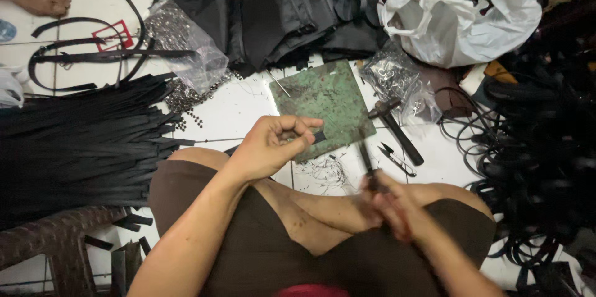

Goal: The person assembles keychains by cutting black straps, inserting metal rings, and hammering them into place. They repeatedly pick up straps, cut them, attach hardware, and use a hammer on a green board to secure the components.

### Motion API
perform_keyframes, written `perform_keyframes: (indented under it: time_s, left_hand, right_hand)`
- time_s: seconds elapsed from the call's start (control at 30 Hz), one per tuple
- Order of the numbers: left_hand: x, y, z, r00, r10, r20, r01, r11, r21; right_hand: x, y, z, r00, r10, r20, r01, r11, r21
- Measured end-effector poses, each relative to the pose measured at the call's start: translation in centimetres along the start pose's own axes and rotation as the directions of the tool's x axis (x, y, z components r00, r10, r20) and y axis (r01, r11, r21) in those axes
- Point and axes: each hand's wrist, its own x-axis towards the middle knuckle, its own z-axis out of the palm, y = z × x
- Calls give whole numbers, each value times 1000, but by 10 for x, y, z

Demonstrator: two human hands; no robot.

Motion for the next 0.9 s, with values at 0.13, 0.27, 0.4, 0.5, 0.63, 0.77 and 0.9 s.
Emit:
perform_keyframes:
  time_s: [0.13, 0.27, 0.4, 0.5, 0.63, 0.77, 0.9]
  left_hand:
    - [-6, 0, -6, 1000, 11, 26, -10, 999, -30]
    - [-3, -20, -5, 998, -15, 56, 23, 991, -135]
    - [-3, -21, -5, 997, -71, 36, 75, 990, -120]
    - [-3, -20, -5, 995, -91, 36, 95, 984, -151]
    - [-3, -22, -5, 995, -94, 45, 100, 982, -158]
    - [-3, -24, -5, 997, -59, 46, 65, 989, -136]
    - [-2, -23, -5, 997, -55, 49, 60, 992, -108]
  right_hand:
    - [12, -65, 77, 981, -39, 190, 22, 995, 93]
    - [14, -62, 86, 989, -57, 140, 70, 994, -90]
    - [17, -55, 84, 989, -93, 113, 110, 982, -156]
    - [18, -50, 84, 989, -105, 103, 122, 978, -171]
    - [16, -50, 84, 994, -92, 60, 103, 967, -231]
    - [15, -38, 86, 999, -40, 16, 41, 993, -115]
    - [13, -31, 82, 997, 76, 17, -77, 990, 117]
